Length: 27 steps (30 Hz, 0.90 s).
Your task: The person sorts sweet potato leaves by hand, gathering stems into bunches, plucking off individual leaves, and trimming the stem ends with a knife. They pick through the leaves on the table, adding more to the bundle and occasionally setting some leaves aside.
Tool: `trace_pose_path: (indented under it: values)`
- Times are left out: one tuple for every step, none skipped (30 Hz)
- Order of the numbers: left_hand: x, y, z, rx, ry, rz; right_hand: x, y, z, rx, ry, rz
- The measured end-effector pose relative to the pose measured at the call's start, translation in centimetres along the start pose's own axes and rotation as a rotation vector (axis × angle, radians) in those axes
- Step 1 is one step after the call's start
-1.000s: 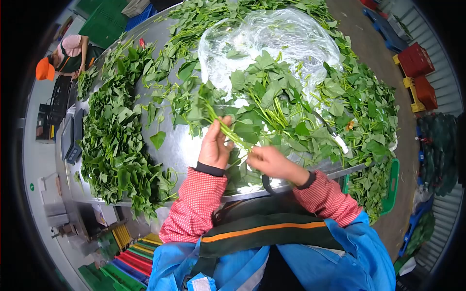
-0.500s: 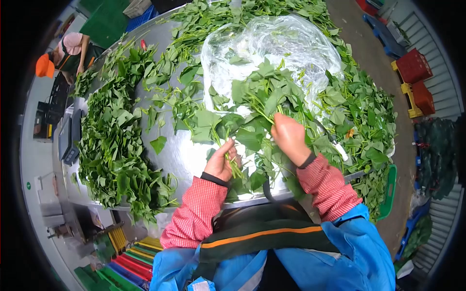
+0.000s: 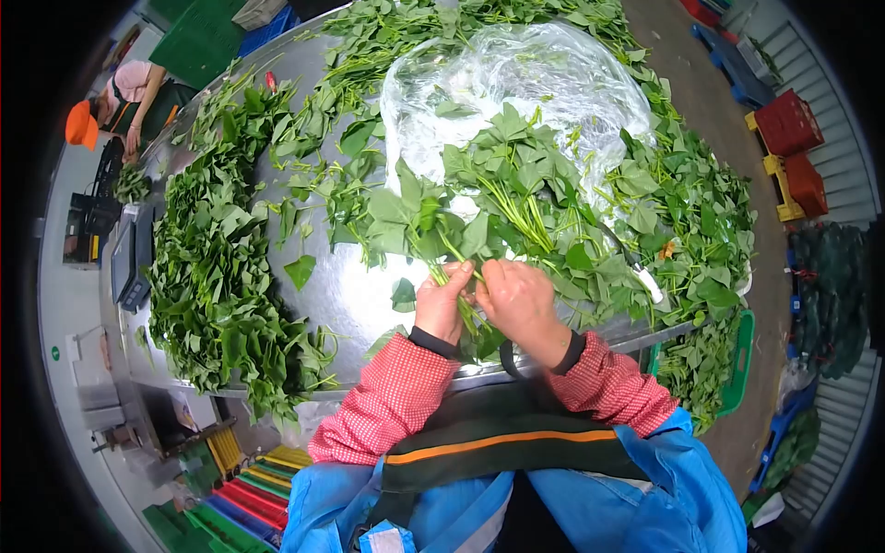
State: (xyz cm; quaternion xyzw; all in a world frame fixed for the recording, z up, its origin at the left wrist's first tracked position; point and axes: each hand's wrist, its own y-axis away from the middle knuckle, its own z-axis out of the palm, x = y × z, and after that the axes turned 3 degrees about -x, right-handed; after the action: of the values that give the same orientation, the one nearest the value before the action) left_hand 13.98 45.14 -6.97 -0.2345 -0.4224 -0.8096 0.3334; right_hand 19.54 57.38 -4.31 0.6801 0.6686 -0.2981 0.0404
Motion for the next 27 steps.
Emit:
trace_pose_path:
  values:
    - [0.0, 0.0, 0.0, 0.032, 0.0, -0.002, 0.0, 0.3, -0.3, -0.065, 0.001, 0.017]
    - [-0.1, 0.2, 0.2, 0.036, 0.001, 0.002, 0.1, 0.6, -0.7, -0.131, 0.004, 0.033]
    - [-0.2, 0.4, 0.6, 0.041, 0.005, 0.008, 0.1, 0.8, -1.0, -0.18, -0.015, 0.068]
    - [-0.3, 0.6, 0.8, 0.046, 0.009, 0.015, 0.2, 1.0, -1.4, -0.23, -0.034, 0.103]
    - [-0.1, 0.4, 0.6, 0.057, 0.043, 0.052, 0.2, 1.4, -1.7, -0.278, -0.053, 0.139]
    - [0.6, 0.0, 0.1, 0.067, 0.076, 0.091, 0.4, 2.0, -2.2, -0.394, -0.108, 0.148]
    - [1.4, -0.4, -0.6, 0.077, 0.11, 0.129, 0.7, 2.8, -2.7, -0.51, -0.162, 0.155]
    - [2.3, -1.4, -2.1, 0.03, 0.114, 0.22, 0.9, 3.4, -3.2, -0.628, -0.214, 0.161]
    - [3.7, -1.9, -3.2, 0.004, 0.147, 0.197, 1.1, 3.8, -3.6, -0.751, -0.276, 0.105]
    - [4.3, -2.0, -3.7, 0.023, 0.168, 0.165, 1.1, 4.3, -3.8, -0.872, -0.34, 0.05]
    - [4.9, -1.8, -3.5, 0.042, 0.188, 0.133, 1.2, 4.5, -4.0, -0.992, -0.405, -0.007]
    - [5.0, -1.3, -2.7, 0.135, 0.218, 0.102, 1.8, 4.1, -4.2, -1.05, -0.379, 0.052]
    - [4.5, -1.3, -3.2, 0.077, 0.21, 0.067, 2.6, 3.3, -4.4, -0.835, -0.324, 0.072]
    - [3.6, -1.7, -4.2, 0.018, 0.201, 0.032, 3.5, 2.1, -4.5, -0.619, -0.268, 0.09]
    - [2.8, -1.9, -4.9, -0.039, 0.193, -0.004, 4.6, 0.5, -3.9, -0.465, -0.155, 0.126]
    - [2.1, -2.0, -5.1, -0.027, 0.206, -0.066, 5.7, -1.0, -3.0, -0.309, -0.044, 0.163]
    - [1.9, -1.8, -4.5, -0.054, 0.245, -0.16, 6.8, -2.1, -1.9, -0.202, 0.072, 0.142]
    - [1.6, -1.9, -4.4, -0.115, 0.301, -0.247, 7.9, -2.9, -0.7, -0.091, 0.188, 0.119]
    - [1.3, -2.1, -4.4, -0.175, 0.357, -0.335, 9.1, -3.2, 0.4, -0.096, 0.239, 0.101]
    - [1.3, -2.1, -4.1, -0.13, 0.336, -0.39, 9.2, -3.8, 0.6, -0.103, 0.289, 0.085]
    - [1.5, -2.0, -4.3, -0.143, 0.35, -0.36, 9.3, -4.1, 0.7, -0.11, 0.339, 0.072]
    - [1.6, -2.0, -4.6, -0.159, 0.368, -0.326, 9.4, -3.6, 0.2, -0.046, 0.232, 0.094]
    - [1.6, -1.9, -4.9, -0.17, 0.393, -0.29, 8.7, -4.0, -0.9, -0.064, 0.03, 0.217]
    - [2.0, -1.4, -4.6, -0.193, 0.386, -0.212, 8.2, -4.1, -1.9, -0.084, -0.173, 0.342]
    - [2.4, -1.0, -3.9, -0.17, 0.307, -0.163, 7.6, -4.1, -2.7, -0.104, -0.377, 0.469]
    - [2.8, -0.3, -2.4, -0.147, 0.227, -0.115, 6.3, -3.7, -3.2, -0.096, -0.29, 0.466]
    - [2.9, 0.1, -1.0, -0.128, 0.146, -0.064, 4.9, -3.1, -3.2, -0.093, -0.258, 0.415]
